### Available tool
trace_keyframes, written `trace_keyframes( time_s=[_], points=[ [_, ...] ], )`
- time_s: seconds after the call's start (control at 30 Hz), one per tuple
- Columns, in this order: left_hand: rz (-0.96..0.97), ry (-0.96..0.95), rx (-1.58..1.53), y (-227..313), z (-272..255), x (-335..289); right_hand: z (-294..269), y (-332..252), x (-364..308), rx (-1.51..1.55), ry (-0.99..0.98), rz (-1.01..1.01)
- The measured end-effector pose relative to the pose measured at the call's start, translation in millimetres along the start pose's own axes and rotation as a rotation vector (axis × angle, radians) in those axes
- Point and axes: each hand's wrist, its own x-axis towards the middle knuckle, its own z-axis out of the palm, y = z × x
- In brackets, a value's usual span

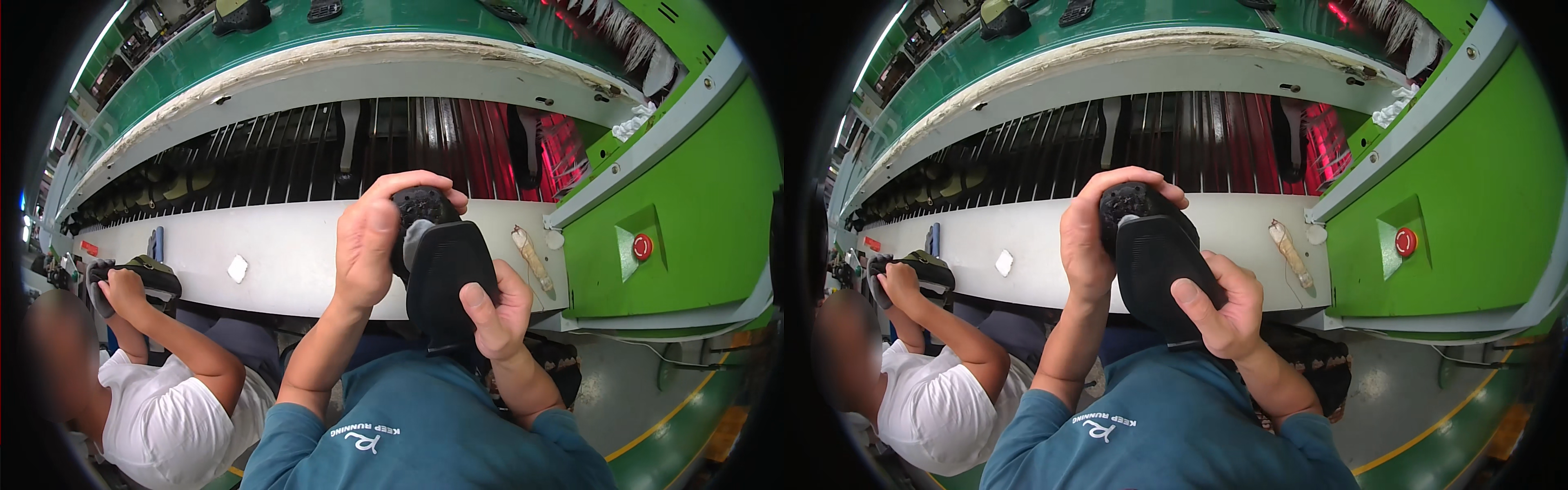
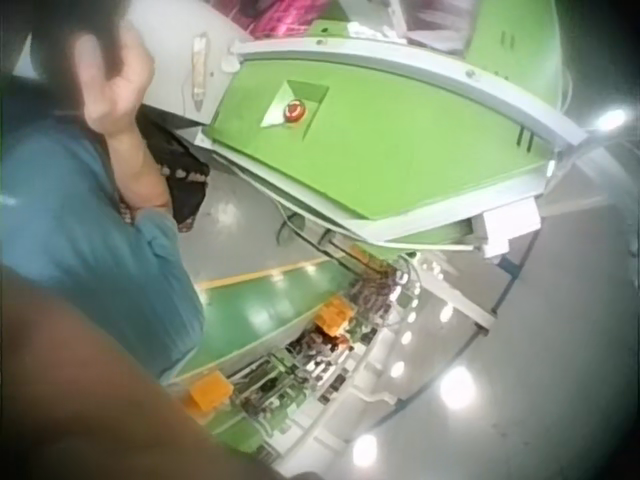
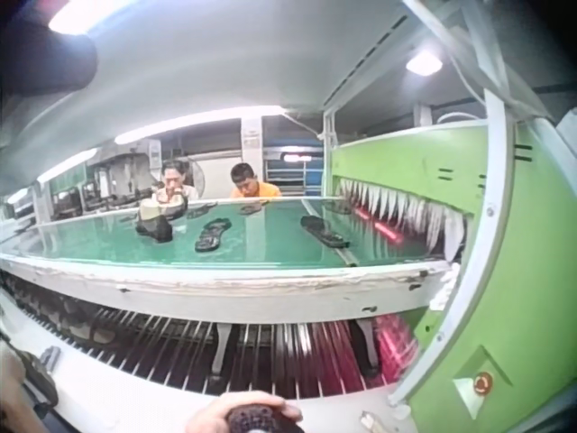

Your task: The person assembles sandals on a factory assembly line. They pick up a black sole and a green upper, apply adhesive to the sole using a small tool, and press the two parts together. The person repeats this process for multiple units, inspecting the bond and placing the finished sandals on a conveyor belt.

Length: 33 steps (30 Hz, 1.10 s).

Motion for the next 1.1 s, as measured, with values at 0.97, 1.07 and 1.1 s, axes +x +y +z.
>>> trace_keyframes(
  time_s=[0.97,1.07,1.1],
  points=[
    [-0.079,0.049,0.012,15.0,-1.5,-2.5,6.8,0.5,19.1,-0.033,-0.028,0.012],
    [-0.070,0.048,0.015,15.6,-1.2,-3.0,7.5,-2.2,19.1,-0.043,-0.031,0.013],
    [-0.067,0.046,0.013,15.6,-1.2,-3.1,7.7,-2.7,19.0,-0.047,-0.032,0.013]
  ],
)
